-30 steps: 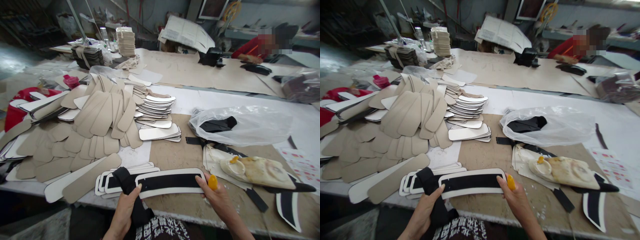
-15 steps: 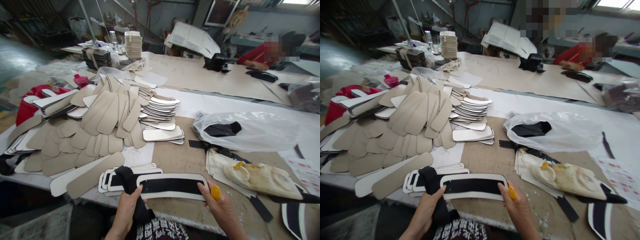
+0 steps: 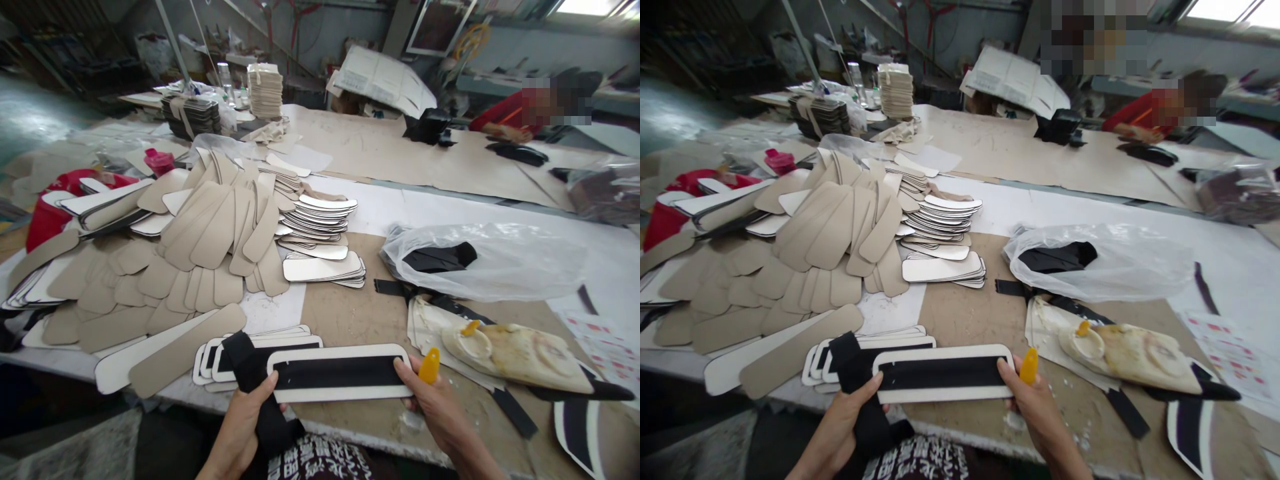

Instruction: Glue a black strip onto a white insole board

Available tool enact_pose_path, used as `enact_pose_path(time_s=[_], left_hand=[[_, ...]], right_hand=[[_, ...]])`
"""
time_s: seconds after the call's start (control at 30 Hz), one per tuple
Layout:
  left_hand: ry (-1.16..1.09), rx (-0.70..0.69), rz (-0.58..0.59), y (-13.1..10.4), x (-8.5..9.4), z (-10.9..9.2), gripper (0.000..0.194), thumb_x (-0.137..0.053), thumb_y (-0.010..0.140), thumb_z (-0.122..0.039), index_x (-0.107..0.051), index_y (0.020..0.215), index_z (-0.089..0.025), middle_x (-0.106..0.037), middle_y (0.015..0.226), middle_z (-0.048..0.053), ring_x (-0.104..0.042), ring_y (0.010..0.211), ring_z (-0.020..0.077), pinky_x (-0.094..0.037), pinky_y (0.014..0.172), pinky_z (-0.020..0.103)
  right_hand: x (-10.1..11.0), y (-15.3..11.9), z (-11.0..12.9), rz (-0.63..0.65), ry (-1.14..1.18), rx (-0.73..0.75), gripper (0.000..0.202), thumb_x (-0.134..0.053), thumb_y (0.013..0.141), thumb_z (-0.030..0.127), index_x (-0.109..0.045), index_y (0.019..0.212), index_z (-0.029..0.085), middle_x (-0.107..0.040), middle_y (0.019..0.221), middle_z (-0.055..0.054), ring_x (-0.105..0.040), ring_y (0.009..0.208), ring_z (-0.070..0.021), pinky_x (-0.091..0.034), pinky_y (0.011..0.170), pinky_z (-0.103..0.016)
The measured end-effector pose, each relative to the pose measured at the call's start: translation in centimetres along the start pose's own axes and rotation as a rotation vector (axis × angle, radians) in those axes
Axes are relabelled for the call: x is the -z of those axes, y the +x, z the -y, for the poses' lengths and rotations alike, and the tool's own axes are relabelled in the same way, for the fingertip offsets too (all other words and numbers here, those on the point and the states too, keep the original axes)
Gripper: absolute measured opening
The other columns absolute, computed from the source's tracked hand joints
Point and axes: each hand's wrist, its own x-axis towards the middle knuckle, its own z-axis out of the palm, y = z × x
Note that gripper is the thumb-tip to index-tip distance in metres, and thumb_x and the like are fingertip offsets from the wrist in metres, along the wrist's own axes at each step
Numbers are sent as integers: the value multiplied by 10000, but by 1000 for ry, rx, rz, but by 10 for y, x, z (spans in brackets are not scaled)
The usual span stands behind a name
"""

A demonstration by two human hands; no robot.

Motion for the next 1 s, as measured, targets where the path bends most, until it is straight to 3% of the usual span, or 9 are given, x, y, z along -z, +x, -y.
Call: enact_pose_path(time_s=[0.13, 0.3, 0.43, 0.6, 0.7, 0.87, 1.0], left_hand=[[-85, 104, 47, -2, 7, -6, 361, -729, 621, -245, -585, 930, -125, -636, 616, 21, -569, 509, 139, -494, 498, 259], [-124, 132, 33, 1, 18, -5, 394, -726, 622, -213, -584, 982, -140, -677, 775, 64, -607, 581, 166, -515, 530, 288], [-31, 74, -100, 5, 27, -9, 412, -727, 617, -217, -592, 995, -125, -686, 787, 73, -605, 539, 163, -514, 498, 276], [20, -16, -199, 8, 36, -17, 357, -699, 646, -189, -606, 985, -130, -690, 814, 74, -641, 638, 192, -533, 538, 279], [30, -59, -198, 9, 41, -20, 357, -686, 664, -200, -599, 1003, -129, -690, 807, 80, -648, 655, 210, -539, 555, 303], [21, -75, -206, 12, 50, -20, 405, -715, 631, -196, -591, 1014, -164, -690, 832, 54, -648, 671, 203, -536, 555, 294], [52, -70, -181, 16, 57, -21, 367, -732, 610, -225, -604, 948, -162, -687, 815, 55, -642, 664, 203, -525, 551, 284]], right_hand=[[-6, 6, -4, 150, 300, -119, 323, -624, 697, 484, -510, 707, 182, -361, 529, 70, -267, 408, -27, -238, 358, -147], [-18, 17, -13, 223, 397, -156, 343, -603, 715, 503, -486, 702, 181, -339, 497, 77, -256, 395, -29, -226, 364, -158], [-33, 25, -16, 240, 308, -141, 390, -561, 721, 563, -459, 691, 188, -360, 517, 73, -306, 408, -37, -242, 382, -165], [-50, 33, -16, 283, 232, -97, 400, -535, 723, 580, -450, 695, 190, -395, 542, 72, -366, 426, -46, -277, 402, -169], [-56, 38, -15, 281, 139, -69, 377, -571, 704, 551, -462, 722, 190, -404, 563, 75, -380, 439, -47, -305, 410, -167], [-68, 47, -18, 168, -89, 17, 362, -561, 690, 558, -491, 711, 203, -414, 546, 61, -416, 454, -80, -373, 414, -198], [-77, 51, -20, 108, -137, 79, 364, -538, 697, 570, -477, 645, 214, -389, 536, 47, -411, 447, -97, -395, 398, -228]])
